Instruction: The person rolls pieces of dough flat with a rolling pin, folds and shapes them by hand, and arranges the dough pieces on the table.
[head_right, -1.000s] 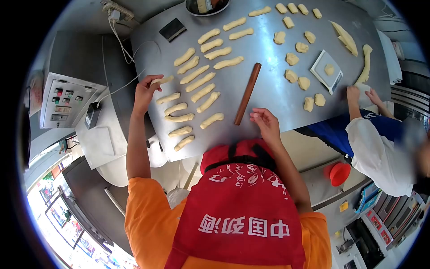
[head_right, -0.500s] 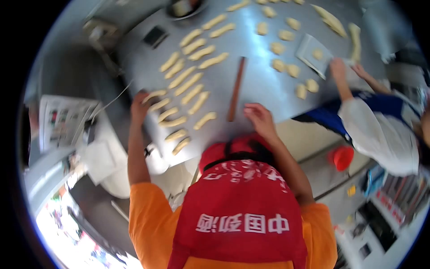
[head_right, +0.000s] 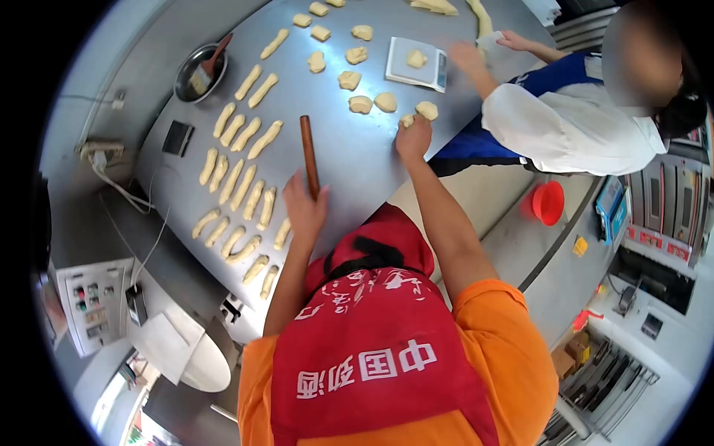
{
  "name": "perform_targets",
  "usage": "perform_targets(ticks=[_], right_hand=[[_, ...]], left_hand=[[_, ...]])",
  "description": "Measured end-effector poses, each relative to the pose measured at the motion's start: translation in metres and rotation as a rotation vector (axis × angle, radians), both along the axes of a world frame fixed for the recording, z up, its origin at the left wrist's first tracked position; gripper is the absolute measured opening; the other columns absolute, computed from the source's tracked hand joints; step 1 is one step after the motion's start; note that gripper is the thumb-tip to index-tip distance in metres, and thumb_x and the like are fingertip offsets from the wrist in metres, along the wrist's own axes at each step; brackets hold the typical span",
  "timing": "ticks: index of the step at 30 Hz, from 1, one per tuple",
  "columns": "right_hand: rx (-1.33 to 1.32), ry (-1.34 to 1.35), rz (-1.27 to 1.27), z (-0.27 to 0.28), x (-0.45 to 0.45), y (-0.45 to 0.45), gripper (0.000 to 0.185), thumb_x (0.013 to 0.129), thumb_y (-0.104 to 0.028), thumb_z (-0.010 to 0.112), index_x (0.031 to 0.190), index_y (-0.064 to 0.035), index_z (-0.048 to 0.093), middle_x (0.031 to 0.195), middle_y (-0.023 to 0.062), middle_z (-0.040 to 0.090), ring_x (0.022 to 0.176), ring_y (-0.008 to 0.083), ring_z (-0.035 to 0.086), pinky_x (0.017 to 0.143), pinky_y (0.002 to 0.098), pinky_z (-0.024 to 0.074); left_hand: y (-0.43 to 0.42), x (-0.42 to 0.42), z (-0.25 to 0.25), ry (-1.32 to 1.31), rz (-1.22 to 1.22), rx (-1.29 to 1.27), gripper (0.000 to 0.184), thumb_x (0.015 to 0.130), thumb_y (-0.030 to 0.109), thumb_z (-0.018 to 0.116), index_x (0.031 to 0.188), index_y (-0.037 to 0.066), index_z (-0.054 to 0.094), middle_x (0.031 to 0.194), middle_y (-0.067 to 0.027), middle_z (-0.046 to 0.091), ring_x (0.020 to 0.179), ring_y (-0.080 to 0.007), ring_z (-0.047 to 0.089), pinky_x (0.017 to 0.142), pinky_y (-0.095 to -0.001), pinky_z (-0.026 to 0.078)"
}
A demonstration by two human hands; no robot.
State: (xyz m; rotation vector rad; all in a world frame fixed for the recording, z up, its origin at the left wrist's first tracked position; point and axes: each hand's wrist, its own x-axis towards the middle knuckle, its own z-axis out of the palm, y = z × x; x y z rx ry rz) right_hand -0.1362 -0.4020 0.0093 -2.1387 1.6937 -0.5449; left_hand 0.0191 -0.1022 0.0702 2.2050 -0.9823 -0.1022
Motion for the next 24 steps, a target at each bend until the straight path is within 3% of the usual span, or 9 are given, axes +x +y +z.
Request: perform_targets(ticks=[2,8,13,15,16,18,19,22,24], right_hand=[[0.361,-0.244,0.047,0.02,0.007,0.0,0.037,0.092,-0.029,0.086,0.117,-0.0047,0.075,0.108,0.0152,0.073,0.095,0.0362,0.074,0.087,0.0473,0.0585],[0.119,-0.328,0.612,0.106,0.001,0.048,0.024,0.093,-0.01,0.081,0.114,-0.0044,0.072,0.118,0.0155,0.07,0.108,0.0349,0.068,0.094,0.0431,0.0548],[-0.181,-0.103,1.049,0.073,-0.001,0.066,0.032,0.088,-0.001,0.072,0.119,-0.0036,0.069,0.138,0.0207,0.065,0.122,0.0429,0.061,0.105,0.0533,0.0492],[-0.226,0.092,1.242,0.026,-0.057,0.073,0.045,0.088,-0.005,0.072,0.133,-0.0008,0.066,0.15,0.0257,0.06,0.137,0.0471,0.056,0.119,0.0586,0.041],[-0.146,0.113,1.315,0.029,-0.065,0.075,0.052,0.09,-0.009,0.073,0.14,-0.0001,0.064,0.152,0.028,0.058,0.146,0.0497,0.05,0.124,0.0603,0.0365],[-0.073,0.038,1.404,0.031,-0.066,0.071,0.074,0.095,-0.029,0.077,0.156,0.0026,0.05,0.164,0.0317,0.048,0.157,0.0518,0.039,0.131,0.0647,0.0249],[-0.15,0.121,1.426,0.02,-0.065,0.066,0.089,0.096,-0.037,0.076,0.167,0.0023,0.038,0.173,0.0327,0.037,0.163,0.052,0.028,0.133,0.0662,0.0176],[-0.33,0.206,1.498,0.014,0.023,0.061,0.097,0.101,-0.048,0.069,0.174,-0.0012,0.027,0.18,0.0308,0.022,0.168,0.0525,0.013,0.135,0.0663,0.0088],[-0.5,0.231,1.442,-0.001,0.106,0.052,0.093,0.107,-0.054,0.06,0.176,-0.0035,0.025,0.18,0.0331,0.019,0.168,0.0543,0.013,0.135,0.0659,0.0093]], left_hand=[[-0.023,-0.003,-0.006,0.061,0.074,0.079,0.063,0.094,0.022,0.083,0.146,-0.002,0.058,0.135,-0.025,0.064,0.122,-0.0455,0.061,0.106,-0.0544,0.05],[-0.019,-0.009,-0.04,0.258,0.117,0.116,0.05,0.094,0.018,0.077,0.136,-0.001,0.059,0.123,-0.0233,0.065,0.116,-0.0463,0.063,0.099,-0.0566,0.051],[0.012,-0.074,-0.044,0.168,0.272,0.194,0.043,0.093,0.015,0.076,0.132,0.004,0.061,0.108,-0.02,0.064,0.105,-0.0438,0.066,0.085,-0.0576,0.056],[-0.002,-0.105,-0.037,0.192,0.295,0.264,0.03,0.103,0.016,0.061,0.132,0.009,0.064,0.107,-0.0171,0.066,0.093,-0.0393,0.071,0.07,-0.0534,0.06],[-0.009,-0.12,-0.079,0.236,0.354,0.334,0.03,0.105,0.019,0.056,0.133,0.01,0.065,0.107,-0.0154,0.068,0.093,-0.0364,0.073,0.067,-0.0524,0.061],[-0.011,-0.127,-0.087,0.213,0.514,0.228,0.041,0.103,0.021,0.064,0.143,0.014,0.063,0.108,-0.0163,0.069,0.094,-0.039,0.072,0.08,-0.0527,0.062],[-0.01,-0.13,-0.066,0.271,0.521,0.208,0.052,0.099,0.025,0.072,0.147,0.011,0.058,0.118,-0.0174,0.066,0.109,-0.0385,0.068,0.092,-0.0494,0.06],[-0.008,-0.13,-0.045,0.219,0.652,0.098,0.062,0.092,0.023,0.081,0.147,0.006,0.055,0.12,-0.0168,0.061,0.118,-0.0386,0.063,0.102,-0.0481,0.055],[-0.011,-0.138,-0.039,0.279,0.699,0.056,0.068,0.09,0.023,0.085,0.148,0.007,0.055,0.121,-0.0175,0.058,0.12,-0.0393,0.06,0.106,-0.0491,0.051]])
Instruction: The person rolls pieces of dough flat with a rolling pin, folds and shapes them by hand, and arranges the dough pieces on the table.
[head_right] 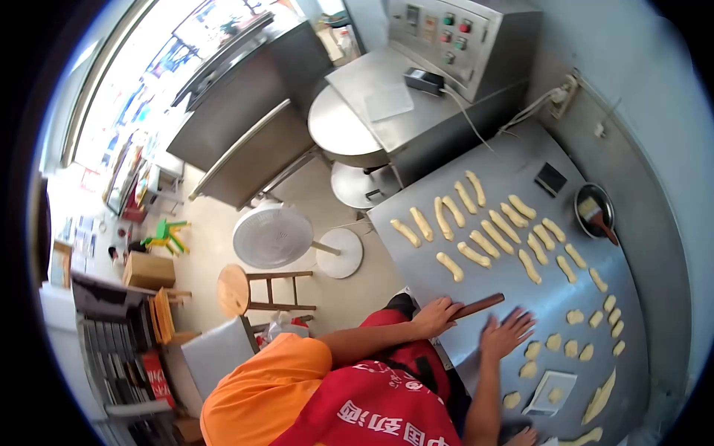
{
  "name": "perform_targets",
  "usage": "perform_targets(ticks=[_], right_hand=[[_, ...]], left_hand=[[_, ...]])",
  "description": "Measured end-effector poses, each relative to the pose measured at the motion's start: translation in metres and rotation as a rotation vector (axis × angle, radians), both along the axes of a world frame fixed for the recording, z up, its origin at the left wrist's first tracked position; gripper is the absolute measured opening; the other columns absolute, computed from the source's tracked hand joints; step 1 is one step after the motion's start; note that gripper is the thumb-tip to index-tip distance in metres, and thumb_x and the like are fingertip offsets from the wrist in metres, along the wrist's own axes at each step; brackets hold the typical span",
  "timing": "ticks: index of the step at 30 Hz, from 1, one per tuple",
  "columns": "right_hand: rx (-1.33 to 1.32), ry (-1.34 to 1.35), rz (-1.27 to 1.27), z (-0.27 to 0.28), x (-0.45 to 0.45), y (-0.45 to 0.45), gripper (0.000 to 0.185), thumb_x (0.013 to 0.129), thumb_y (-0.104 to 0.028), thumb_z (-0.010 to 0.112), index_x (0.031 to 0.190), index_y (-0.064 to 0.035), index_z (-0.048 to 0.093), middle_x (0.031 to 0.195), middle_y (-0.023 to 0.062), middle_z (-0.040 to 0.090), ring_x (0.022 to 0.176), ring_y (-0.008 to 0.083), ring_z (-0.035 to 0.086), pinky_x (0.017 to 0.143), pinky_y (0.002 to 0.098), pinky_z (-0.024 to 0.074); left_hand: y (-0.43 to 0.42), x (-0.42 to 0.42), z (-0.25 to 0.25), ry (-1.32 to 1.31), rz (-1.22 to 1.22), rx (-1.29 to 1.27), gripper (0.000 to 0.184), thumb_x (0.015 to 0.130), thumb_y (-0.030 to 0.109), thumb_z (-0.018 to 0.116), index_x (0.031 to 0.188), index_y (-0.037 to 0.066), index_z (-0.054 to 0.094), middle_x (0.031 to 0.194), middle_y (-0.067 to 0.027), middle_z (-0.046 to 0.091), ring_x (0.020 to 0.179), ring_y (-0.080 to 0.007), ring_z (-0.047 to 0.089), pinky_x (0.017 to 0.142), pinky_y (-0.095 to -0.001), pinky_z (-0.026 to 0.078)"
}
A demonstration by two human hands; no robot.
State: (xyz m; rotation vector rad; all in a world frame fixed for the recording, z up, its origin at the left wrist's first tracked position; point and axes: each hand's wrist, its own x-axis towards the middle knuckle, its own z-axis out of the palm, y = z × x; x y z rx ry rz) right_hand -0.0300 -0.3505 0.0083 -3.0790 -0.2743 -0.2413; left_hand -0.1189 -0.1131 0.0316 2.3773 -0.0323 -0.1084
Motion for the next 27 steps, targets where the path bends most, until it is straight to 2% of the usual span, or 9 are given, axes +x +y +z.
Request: perform_targets(ticks=[6,9,10,14,18,21,23,25,27], right_hand=[[0.147,-0.282,-0.067,0.002,0.112,0.006,0.079,0.114,-0.048,0.051,0.174,-0.0012,0.028,0.18,0.0322,0.022,0.167,0.0532,0.017,0.135,0.0631,0.0171],[-0.003,-0.068,-0.078,-0.011,0.039,0.02,0.074,0.113,-0.045,0.053,0.173,-0.0062,0.035,0.182,0.0215,0.026,0.166,0.0539,0.021,0.133,0.0646,0.0199],[-0.007,0.107,-0.06,0.015,0.001,0.035,0.08,0.107,-0.047,0.062,0.171,-0.0072,0.039,0.183,0.0199,0.026,0.166,0.0578,0.015,0.133,0.0701,0.0155],[0.231,0.041,0.2,0.015,-0.111,0.033,0.084,0.103,-0.058,0.065,0.168,-0.0086,0.046,0.182,0.0197,0.028,0.166,0.0576,0.016,0.129,0.0774,0.0077],[0.37,-0.036,0.096,0.007,-0.116,0.01,0.084,0.102,-0.064,0.065,0.165,-0.0096,0.05,0.178,0.0231,0.034,0.165,0.0531,0.022,0.129,0.0771,0.0074],[0.414,-0.031,0.165,0.014,-0.09,0.007,0.056,0.092,-0.033,0.084,0.144,-0.0162,0.07,0.147,0.0199,0.057,0.141,0.0472,0.05,0.117,0.0636,0.0371],[0.5,-0.128,0.213,-0.005,-0.07,-0.006,0.025,0.094,-0.018,0.081,0.118,-0.0135,0.076,0.12,0.0114,0.066,0.113,0.0383,0.063,0.098,0.0541,0.0471],[0.641,0.047,0.129,0.006,-0.053,-0.01,0.014,0.101,-0.022,0.077,0.109,-0.0109,0.078,0.108,0.0092,0.069,0.101,0.0317,0.066,0.092,0.0442,0.0506],[1.09,0.446,-0.354,0.017,-0.037,-0.01,0.022,0.111,-0.027,0.069,0.122,-0.0097,0.075,0.112,0.0069,0.071,0.101,0.0245,0.067,0.09,0.0422,0.0517]], left_hand=[[-0.006,-0.006,-0.001,-0.059,0.081,0.03,0.066,0.09,0.022,0.085,0.148,0.01,0.056,0.123,-0.018,0.057,0.117,-0.0401,0.061,0.103,-0.0495,0.051],[-0.009,-0.006,0.0,-0.051,0.1,0.044,0.063,0.089,0.022,0.085,0.144,0.011,0.057,0.121,-0.018,0.058,0.116,-0.0402,0.062,0.101,-0.0498,0.052],[-0.01,-0.004,-0.002,-0.057,0.107,0.053,0.062,0.089,0.022,0.086,0.143,0.011,0.058,0.12,-0.018,0.058,0.116,-0.0403,0.062,0.101,-0.05,0.052],[-0.013,0.003,-0.006,-0.031,0.134,0.038,0.055,0.091,0.027,0.086,0.137,0.012,0.059,0.118,-0.0169,0.06,0.114,-0.0426,0.065,0.096,-0.0527,0.054],[-0.011,0.019,-0.005,0.133,0.148,0.084,0.052,0.091,0.032,0.086,0.133,0.016,0.059,0.122,-0.0165,0.064,0.116,-0.0422,0.069,0.089,-0.0551,0.058],[-0.01,0.016,-0.004,-0.006,0.198,0.037,0.07,0.087,0.043,0.089,0.137,0.008,0.056,0.126,-0.0212,0.064,0.111,-0.0448,0.069,0.089,-0.0563,0.058],[-0.012,0.013,0.0,0.081,0.198,0.057,0.088,0.085,0.052,0.089,0.149,0.006,0.051,0.131,-0.0218,0.064,0.116,-0.0456,0.067,0.093,-0.0548,0.057],[-0.009,0.004,-0.018,-0.033,0.175,-0.003,0.088,0.089,0.047,0.089,0.153,0.003,0.048,0.131,-0.022,0.064,0.112,-0.0441,0.069,0.093,-0.0538,0.058],[0.005,0.004,-0.033,-0.086,0.149,-0.129,0.078,0.094,0.039,0.088,0.152,0.002,0.051,0.127,-0.0211,0.065,0.104,-0.0404,0.072,0.089,-0.051,0.06]])
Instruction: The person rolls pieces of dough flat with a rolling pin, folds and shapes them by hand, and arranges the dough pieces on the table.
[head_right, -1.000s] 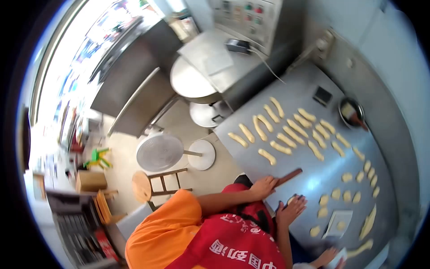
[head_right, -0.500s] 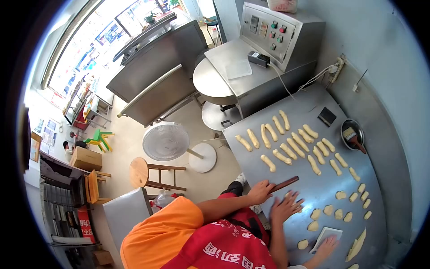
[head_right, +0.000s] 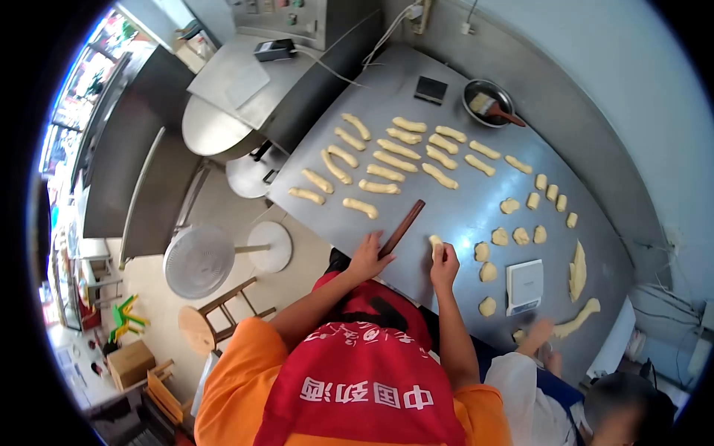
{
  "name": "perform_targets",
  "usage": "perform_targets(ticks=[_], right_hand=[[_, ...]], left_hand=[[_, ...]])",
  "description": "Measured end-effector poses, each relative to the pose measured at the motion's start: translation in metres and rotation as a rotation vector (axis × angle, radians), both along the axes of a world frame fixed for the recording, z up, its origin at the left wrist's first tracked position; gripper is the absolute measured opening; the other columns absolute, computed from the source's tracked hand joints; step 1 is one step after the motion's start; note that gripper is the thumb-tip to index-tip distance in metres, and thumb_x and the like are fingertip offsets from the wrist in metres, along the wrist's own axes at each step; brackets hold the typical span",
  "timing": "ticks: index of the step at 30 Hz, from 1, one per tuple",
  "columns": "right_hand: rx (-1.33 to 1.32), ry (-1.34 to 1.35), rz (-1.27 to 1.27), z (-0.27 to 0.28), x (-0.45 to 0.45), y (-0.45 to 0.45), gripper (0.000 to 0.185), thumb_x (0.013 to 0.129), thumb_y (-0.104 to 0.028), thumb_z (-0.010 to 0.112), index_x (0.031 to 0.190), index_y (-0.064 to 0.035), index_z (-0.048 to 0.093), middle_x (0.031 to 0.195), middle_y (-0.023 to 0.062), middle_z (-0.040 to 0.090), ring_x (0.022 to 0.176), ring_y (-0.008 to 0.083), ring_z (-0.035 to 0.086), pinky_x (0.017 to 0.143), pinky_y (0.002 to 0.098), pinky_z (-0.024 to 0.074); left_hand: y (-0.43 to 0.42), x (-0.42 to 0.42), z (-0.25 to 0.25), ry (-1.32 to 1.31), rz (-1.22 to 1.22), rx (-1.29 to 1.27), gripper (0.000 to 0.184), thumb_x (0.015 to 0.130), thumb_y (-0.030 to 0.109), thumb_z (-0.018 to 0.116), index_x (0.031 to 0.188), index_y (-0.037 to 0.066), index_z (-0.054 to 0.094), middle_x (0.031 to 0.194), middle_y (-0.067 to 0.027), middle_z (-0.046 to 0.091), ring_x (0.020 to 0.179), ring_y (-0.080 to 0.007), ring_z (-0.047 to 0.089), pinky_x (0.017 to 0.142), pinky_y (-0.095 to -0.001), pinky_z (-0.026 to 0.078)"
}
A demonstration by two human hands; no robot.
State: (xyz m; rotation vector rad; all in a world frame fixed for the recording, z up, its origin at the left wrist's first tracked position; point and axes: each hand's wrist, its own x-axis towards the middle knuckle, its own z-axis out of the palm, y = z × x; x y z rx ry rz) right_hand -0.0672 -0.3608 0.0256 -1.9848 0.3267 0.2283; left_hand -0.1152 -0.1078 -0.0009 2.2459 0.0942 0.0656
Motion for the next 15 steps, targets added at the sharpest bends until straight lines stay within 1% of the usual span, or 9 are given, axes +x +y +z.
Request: perform_targets(ticks=[1,3,6,8,9,10,12,14,15], right_hand=[[0.341,0.058,-0.079,0.004,0.008,-0.002,0.025,0.113,-0.028,0.066,0.128,-0.0088,0.072,0.114,0.0066,0.071,0.102,0.022,0.066,0.09,0.0404,0.0524],[1.032,0.166,-0.215,0.009,0.025,0.001,0.033,0.117,-0.03,0.06,0.139,-0.0071,0.066,0.118,0.0059,0.071,0.104,0.017,0.066,0.09,0.0368,0.0538],[1.0,0.147,0.008,0.048,0.089,0.059,0.042,0.117,-0.028,0.059,0.153,-0.0058,0.056,0.125,0.0084,0.072,0.109,0.0179,0.067,0.094,0.0349,0.0559],[0.513,0.074,0.164,0.096,0.142,0.121,0.042,0.117,-0.024,0.058,0.155,-0.0063,0.056,0.13,0.0097,0.072,0.116,0.0178,0.068,0.101,0.037,0.0563],[0.395,-0.099,0.264,0.101,0.172,0.148,0.042,0.115,-0.021,0.059,0.155,-0.0065,0.056,0.133,0.0114,0.072,0.119,0.0212,0.069,0.103,0.0409,0.056],[0.271,-0.273,0.367,0.105,0.205,0.176,0.043,0.114,-0.017,0.06,0.156,-0.0067,0.056,0.136,0.013,0.073,0.121,0.0246,0.07,0.104,0.0447,0.0558],[-0.143,-0.525,0.405,0.124,0.261,0.233,0.046,0.108,-0.011,0.064,0.154,-0.0061,0.058,0.134,0.0159,0.074,0.121,0.0316,0.07,0.104,0.0469,0.0539],[-0.382,-0.783,0.426,0.094,0.313,0.277,0.051,0.104,-0.008,0.066,0.154,-0.0075,0.059,0.138,0.0159,0.071,0.128,0.0362,0.065,0.111,0.0496,0.0478],[-0.493,-0.739,0.498,0.066,0.332,0.29,0.052,0.103,-0.007,0.067,0.154,-0.0088,0.06,0.141,0.0158,0.07,0.129,0.0366,0.064,0.111,0.0507,0.0464]], left_hand=[[0.009,0.001,0.009,0.079,-0.046,-0.071,0.071,0.096,0.036,0.086,0.149,0.002,0.055,0.125,-0.0205,0.066,0.102,-0.0389,0.073,0.088,-0.0492,0.061],[0.036,0.0,0.05,0.239,-0.125,-0.204,0.055,0.099,0.03,0.083,0.142,0.001,0.062,0.12,-0.0193,0.069,0.1,-0.036,0.074,0.087,-0.0456,0.062],[0.082,-0.008,0.084,0.223,-0.172,-0.308,0.037,0.103,0.024,0.079,0.131,0.001,0.072,0.115,-0.0165,0.073,0.098,-0.0306,0.076,0.085,-0.0413,0.062],[0.113,-0.016,0.1,0.223,-0.053,-0.406,0.031,0.103,0.019,0.077,0.128,0.001,0.074,0.111,-0.0168,0.075,0.096,-0.0298,0.076,0.084,-0.0401,0.062],[0.128,-0.021,0.104,0.227,0.004,-0.455,0.028,0.104,0.017,0.076,0.127,0.001,0.074,0.108,-0.017,0.076,0.095,-0.0294,0.077,0.083,-0.0395,0.062],[0.146,-0.023,0.105,0.216,0.048,-0.425,0.027,0.104,0.016,0.076,0.126,0.001,0.075,0.108,-0.0168,0.077,0.094,-0.0281,0.077,0.082,-0.0386,0.062],[0.176,-0.034,0.105,0.203,0.151,-0.37,0.025,0.104,0.015,0.076,0.125,0.0,0.076,0.108,-0.0165,0.078,0.091,-0.0254,0.077,0.081,-0.0368,0.062],[0.201,-0.038,0.108,0.213,0.276,-0.387,0.023,0.106,0.015,0.075,0.123,0.0,0.077,0.106,-0.0143,0.08,0.091,-0.0204,0.076,0.082,-0.0337,0.06],[0.213,-0.041,0.11,0.225,0.338,-0.388,0.023,0.107,0.015,0.074,0.123,-0.001,0.078,0.105,-0.0132,0.081,0.091,-0.0179,0.076,0.083,-0.0321,0.059]])
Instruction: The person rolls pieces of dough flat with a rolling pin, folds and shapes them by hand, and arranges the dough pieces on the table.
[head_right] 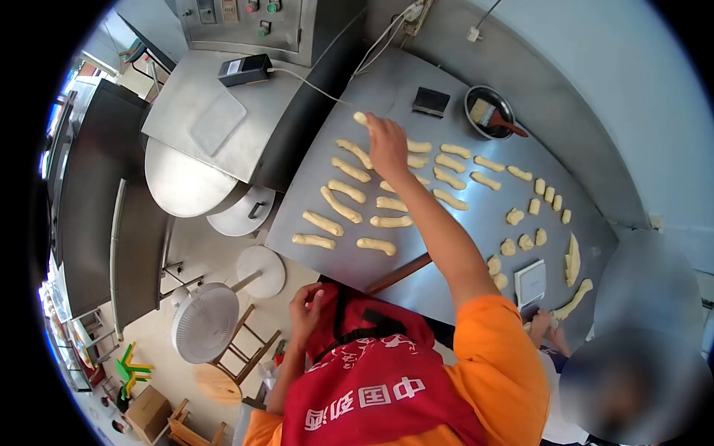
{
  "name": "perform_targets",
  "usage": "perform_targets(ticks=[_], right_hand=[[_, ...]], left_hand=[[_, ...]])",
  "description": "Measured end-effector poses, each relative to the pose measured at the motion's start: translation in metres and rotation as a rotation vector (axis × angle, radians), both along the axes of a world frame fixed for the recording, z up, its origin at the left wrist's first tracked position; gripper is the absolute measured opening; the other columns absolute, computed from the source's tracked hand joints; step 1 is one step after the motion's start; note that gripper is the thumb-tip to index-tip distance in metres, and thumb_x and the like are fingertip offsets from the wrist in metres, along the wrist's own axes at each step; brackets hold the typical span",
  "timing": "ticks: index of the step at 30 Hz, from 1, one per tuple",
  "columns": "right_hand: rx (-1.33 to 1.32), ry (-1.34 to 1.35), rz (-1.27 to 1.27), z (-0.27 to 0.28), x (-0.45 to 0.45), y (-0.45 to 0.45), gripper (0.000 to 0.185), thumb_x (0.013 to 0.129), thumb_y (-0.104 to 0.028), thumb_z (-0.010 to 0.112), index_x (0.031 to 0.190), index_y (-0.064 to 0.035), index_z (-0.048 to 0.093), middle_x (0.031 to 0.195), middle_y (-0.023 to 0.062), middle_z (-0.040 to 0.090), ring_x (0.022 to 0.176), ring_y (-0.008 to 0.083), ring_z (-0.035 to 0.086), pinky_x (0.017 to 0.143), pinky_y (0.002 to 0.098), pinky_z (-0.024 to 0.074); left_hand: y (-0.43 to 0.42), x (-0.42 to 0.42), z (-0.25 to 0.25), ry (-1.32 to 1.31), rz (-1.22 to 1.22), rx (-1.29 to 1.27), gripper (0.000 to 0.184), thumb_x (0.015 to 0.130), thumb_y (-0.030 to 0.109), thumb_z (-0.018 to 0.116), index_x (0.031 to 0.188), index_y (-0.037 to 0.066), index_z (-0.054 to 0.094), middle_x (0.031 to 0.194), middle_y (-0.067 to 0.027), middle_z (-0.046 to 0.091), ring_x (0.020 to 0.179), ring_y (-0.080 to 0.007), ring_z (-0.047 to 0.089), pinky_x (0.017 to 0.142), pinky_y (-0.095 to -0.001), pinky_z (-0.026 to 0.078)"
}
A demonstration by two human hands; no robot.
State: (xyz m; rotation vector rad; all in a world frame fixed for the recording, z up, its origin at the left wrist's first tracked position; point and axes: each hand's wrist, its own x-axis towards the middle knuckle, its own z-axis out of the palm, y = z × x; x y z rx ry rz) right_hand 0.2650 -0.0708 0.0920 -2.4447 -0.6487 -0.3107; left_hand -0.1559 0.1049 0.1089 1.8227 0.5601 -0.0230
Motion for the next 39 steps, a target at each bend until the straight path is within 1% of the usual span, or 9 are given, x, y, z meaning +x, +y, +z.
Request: perform_targets(ticks=[2,6,13,14,17,23,30,35,39], right_hand=[[-0.258,0.054,0.033,-0.056,0.014,0.015,0.055,0.101,-0.006,0.068,0.154,-0.0113,0.06,0.145,0.0158,0.067,0.132,0.0374,0.061,0.113,0.0527,0.0435],[0.012,-0.26,-0.168,-0.038,-0.03,0.022,0.054,0.102,-0.004,0.067,0.155,-0.0109,0.06,0.137,0.0175,0.068,0.125,0.0376,0.061,0.108,0.0533,0.0454],[0.365,0.067,-0.357,-0.011,-0.24,-0.099,0.034,0.099,0.0,0.07,0.132,-0.0041,0.068,0.105,0.0164,0.07,0.097,0.0394,0.067,0.085,0.0493,0.0545],[0.358,0.064,-0.435,-0.009,-0.271,-0.12,0.029,0.099,-0.002,0.071,0.127,-0.0049,0.071,0.1,0.0156,0.07,0.095,0.0386,0.068,0.083,0.0479,0.0554],[0.348,0.137,-0.71,-0.013,-0.345,-0.179,0.026,0.098,0.0,0.07,0.123,-0.005,0.072,0.099,0.0153,0.07,0.095,0.0383,0.068,0.083,0.0479,0.056],[0.06,0.001,-1.042,-0.023,-0.384,-0.309,0.03,0.094,-0.004,0.071,0.125,-0.004,0.068,0.123,0.019,0.071,0.114,0.0428,0.064,0.1,0.0525,0.051],[-0.181,0.174,-0.89,-0.064,-0.29,-0.359,0.028,0.094,-0.014,0.079,0.119,-0.0044,0.073,0.117,0.0186,0.068,0.112,0.0399,0.063,0.098,0.0476,0.0515],[0.264,0.13,-0.648,-0.021,-0.319,-0.335,0.027,0.095,-0.014,0.075,0.12,-0.0054,0.074,0.108,0.0155,0.07,0.103,0.0394,0.065,0.097,0.0482,0.0509],[-0.099,0.223,-0.446,-0.069,-0.429,-0.308,0.043,0.098,-0.014,0.069,0.14,-0.003,0.067,0.136,0.0167,0.07,0.127,0.0361,0.064,0.112,0.0552,0.0468]], left_hand=[[0.015,-0.004,0.003,0.07,0.054,0.009,0.022,0.108,0.014,0.073,0.122,-0.002,0.078,0.103,-0.0113,0.081,0.09,-0.0157,0.074,0.082,-0.0318,0.059],[0.029,-0.009,0.003,0.167,0.091,0.045,0.022,0.11,0.014,0.072,0.121,-0.003,0.077,0.1,-0.0099,0.08,0.09,-0.0133,0.071,0.083,-0.0314,0.058],[-0.029,0.042,-0.001,-0.025,-0.264,0.065,0.021,0.109,0.013,0.072,0.12,-0.004,0.077,0.101,-0.0102,0.079,0.089,-0.0144,0.07,0.086,-0.0325,0.057],[-0.042,0.052,-0.001,-0.078,-0.366,0.119,0.017,0.107,0.01,0.073,0.118,-0.002,0.077,0.103,-0.0146,0.078,0.092,-0.025,0.073,0.083,-0.0375,0.059],[-0.083,0.072,-0.018,-0.293,-0.624,0.256,0.02,0.104,0.01,0.076,0.122,0.0,0.077,0.106,-0.0144,0.077,0.095,-0.0272,0.072,0.088,-0.0394,0.058],[-0.188,0.101,-0.034,-0.636,-0.96,0.786,0.052,0.096,0.017,0.081,0.145,0.008,0.068,0.151,-0.0266,0.058,0.137,-0.0469,0.055,0.112,-0.06,0.045],[-0.235,0.106,-0.068,-0.326,-0.979,0.928,0.069,0.094,0.027,0.08,0.158,0.012,0.059,0.166,-0.0299,0.043,0.147,-0.049,0.047,0.119,-0.0609,0.039],[-0.219,0.089,-0.068,-0.307,-1.061,0.861,0.071,0.093,0.018,0.079,0.16,0.012,0.057,0.172,-0.0257,0.038,0.157,-0.0442,0.041,0.126,-0.0566,0.035],[-0.2,0.071,-0.07,-0.325,-1.063,0.785,0.077,0.092,0.018,0.079,0.164,0.013,0.053,0.177,-0.0273,0.031,0.162,-0.0455,0.035,0.131,-0.0573,0.032]])
